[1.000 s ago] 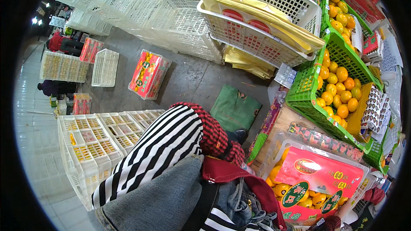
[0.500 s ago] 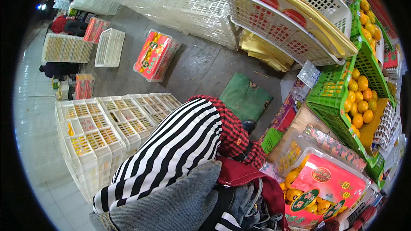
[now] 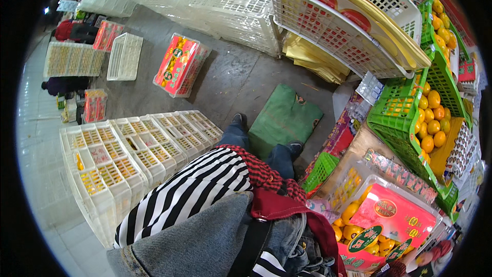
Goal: The person applies small round stickers to many oranges in a white tray, then places the oranges into a red plastic bag and seals it. The person handles oranges, sticker sheets, and the bag by hand.
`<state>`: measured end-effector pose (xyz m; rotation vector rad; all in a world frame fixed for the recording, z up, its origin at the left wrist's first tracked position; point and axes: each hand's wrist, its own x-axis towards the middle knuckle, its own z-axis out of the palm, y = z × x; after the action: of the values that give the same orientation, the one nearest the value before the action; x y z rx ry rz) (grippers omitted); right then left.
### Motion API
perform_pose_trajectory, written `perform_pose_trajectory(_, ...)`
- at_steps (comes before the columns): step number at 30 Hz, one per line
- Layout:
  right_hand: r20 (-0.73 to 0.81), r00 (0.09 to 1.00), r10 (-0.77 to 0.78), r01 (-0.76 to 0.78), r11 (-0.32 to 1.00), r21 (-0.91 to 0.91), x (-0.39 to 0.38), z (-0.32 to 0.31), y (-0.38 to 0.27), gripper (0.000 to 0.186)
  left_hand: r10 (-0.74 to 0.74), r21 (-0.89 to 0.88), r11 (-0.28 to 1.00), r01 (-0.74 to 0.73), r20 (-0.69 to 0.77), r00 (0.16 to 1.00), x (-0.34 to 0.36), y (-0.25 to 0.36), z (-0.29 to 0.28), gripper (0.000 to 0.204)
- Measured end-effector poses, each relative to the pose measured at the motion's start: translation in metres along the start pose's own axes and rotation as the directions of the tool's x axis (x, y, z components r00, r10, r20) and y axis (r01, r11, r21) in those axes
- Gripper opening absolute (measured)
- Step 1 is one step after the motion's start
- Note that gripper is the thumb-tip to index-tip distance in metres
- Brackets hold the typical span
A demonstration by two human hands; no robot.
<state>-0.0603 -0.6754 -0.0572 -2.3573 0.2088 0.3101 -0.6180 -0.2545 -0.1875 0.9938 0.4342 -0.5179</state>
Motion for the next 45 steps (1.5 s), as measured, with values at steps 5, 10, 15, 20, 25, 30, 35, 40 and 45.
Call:
perform_pose_trajectory(5,-0.01,1.0,0.01,-0.009,0.997,0.077,-0.039,-0.022,0.011,0.037,0.31,0.076,0.951,-0.301,-0.223,0.924,-0.027,0.012,-0.036,0.059)
perform_pose_trajectory(10,0.004,1.0,0.01,-0.011,0.984,0.18,-0.123,-0.018,0.006,0.036,0.377,0.098,0.921,-0.377,-0.465,0.801,-0.04,0.02,-0.09,0.058)
perform_pose_trajectory(15,0.253,0.967,-0.039,-0.056,0.932,0.359,-0.255,0.066,-0.047,0.043,0.053,-0.265,0.914,-0.309,-0.674,0.737,-0.101,0.013,-0.192,0.075)
perform_pose_trajectory(20,0.529,0.832,-0.164,-0.125,0.875,0.467,-0.406,0.235,-0.108,0.039,0.08,-0.008,0.988,-0.156,-0.833,0.548,-0.255,-0.024,-0.312,0.067)
perform_pose_trajectory(25,0.627,0.772,-0.102,-0.146,0.932,0.333,-0.521,0.443,-0.165,0.035,-0.112,-0.17,0.98,-0.104,-0.902,0.416,-0.414,-0.115,-0.407,0.066)
perform_pose_trajectory(30,0.78,0.616,-0.111,-0.191,0.939,0.285,-0.61,0.641,-0.246,0.032,-0.246,-0.248,0.968,-0.048,-0.968,0.045,-0.542,-0.241,-0.453,0.065)
perform_pose_trajectory(35,0.909,0.372,-0.186,-0.122,0.962,0.246,-0.719,0.785,-0.339,0.028,-0.068,-0.068,0.951,0.3,-0.998,-0.01,-0.629,-0.357,-0.452,0.07)
perform_pose_trajectory(40,0.929,0.208,-0.307,0.231,0.938,0.258,-0.834,0.888,-0.409,0.027,-0.468,-0.339,0.852,-0.399,-0.835,-0.288,-0.665,-0.409,-0.429,0.07)
perform_pose_trajectory(45,0.975,0.009,-0.223,0.262,0.941,0.212,-0.941,1.018,-0.448,0.027,-0.562,-0.238,0.775,-0.586,-0.685,-0.464,-0.705,-0.432,-0.418,0.074)
